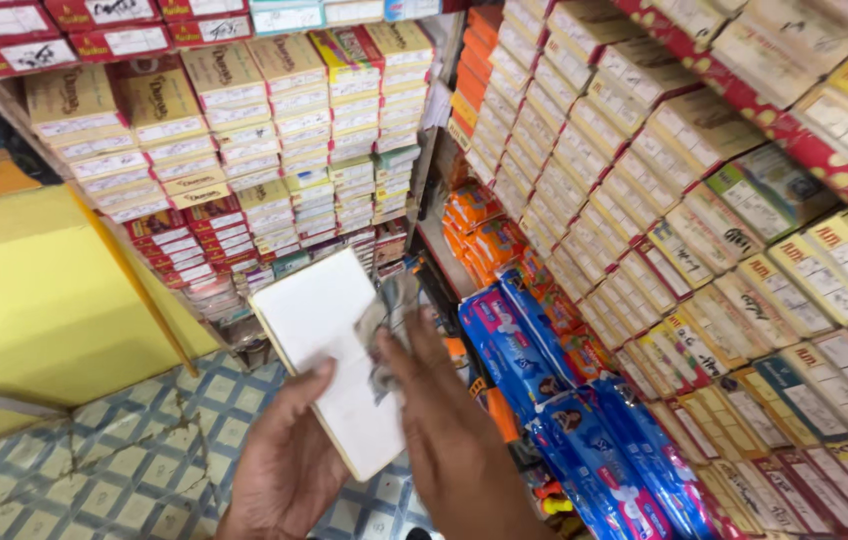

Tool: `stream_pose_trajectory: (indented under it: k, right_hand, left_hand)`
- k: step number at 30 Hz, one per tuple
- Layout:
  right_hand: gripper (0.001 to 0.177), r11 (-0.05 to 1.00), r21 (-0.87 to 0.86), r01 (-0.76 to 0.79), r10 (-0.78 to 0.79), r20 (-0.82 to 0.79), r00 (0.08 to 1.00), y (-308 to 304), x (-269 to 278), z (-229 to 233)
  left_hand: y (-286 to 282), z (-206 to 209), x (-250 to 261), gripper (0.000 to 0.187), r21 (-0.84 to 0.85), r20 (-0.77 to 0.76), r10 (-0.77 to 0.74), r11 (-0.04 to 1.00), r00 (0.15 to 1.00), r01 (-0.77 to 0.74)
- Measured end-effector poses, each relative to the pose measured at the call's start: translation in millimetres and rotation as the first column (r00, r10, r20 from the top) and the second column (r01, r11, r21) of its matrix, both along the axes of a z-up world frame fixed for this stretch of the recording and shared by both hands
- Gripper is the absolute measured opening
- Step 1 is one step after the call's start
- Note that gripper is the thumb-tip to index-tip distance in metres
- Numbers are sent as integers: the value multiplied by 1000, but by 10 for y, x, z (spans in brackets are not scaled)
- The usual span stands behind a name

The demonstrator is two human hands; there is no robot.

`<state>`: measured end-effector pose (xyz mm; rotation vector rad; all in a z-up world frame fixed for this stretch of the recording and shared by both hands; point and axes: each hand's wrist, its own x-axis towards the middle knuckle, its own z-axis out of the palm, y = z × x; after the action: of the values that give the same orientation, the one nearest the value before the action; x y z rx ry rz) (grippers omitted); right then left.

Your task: The person repeatedly picks up small rectangular boxes from a shelf, wipes them with a cloth, and places them on a red counter. The person handles multiple boxes of different brands, including 'R.B.' and 'Milan', in a repetitive cycle of picking, wiping, and stacking.

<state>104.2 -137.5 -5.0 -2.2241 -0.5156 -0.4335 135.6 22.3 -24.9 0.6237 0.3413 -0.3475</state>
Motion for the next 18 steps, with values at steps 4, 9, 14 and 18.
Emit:
stream_pose_trajectory:
  k: [4, 9, 14, 18]
  right_hand:
    - [44, 965, -253, -65, 99, 126, 987, 222, -156, -169]
    - [58, 990, -141, 29, -11, 130, 991, 180, 292, 21]
    - [49, 979, -73, -190, 194, 62, 979, 372, 13, 189]
    - [48, 991, 4, -133, 132, 83, 988, 245, 38, 189]
  left_hand:
    - [-21, -85, -9, 67, -654, 344, -62, 700, 937, 286]
    - [-269, 57, -108, 77, 110, 5, -77, 991, 997, 76]
    - [-111, 35, -71, 62, -2, 66, 190, 982, 980, -190]
    - [-147, 117, -136, 58, -5, 140, 122, 992, 983, -122]
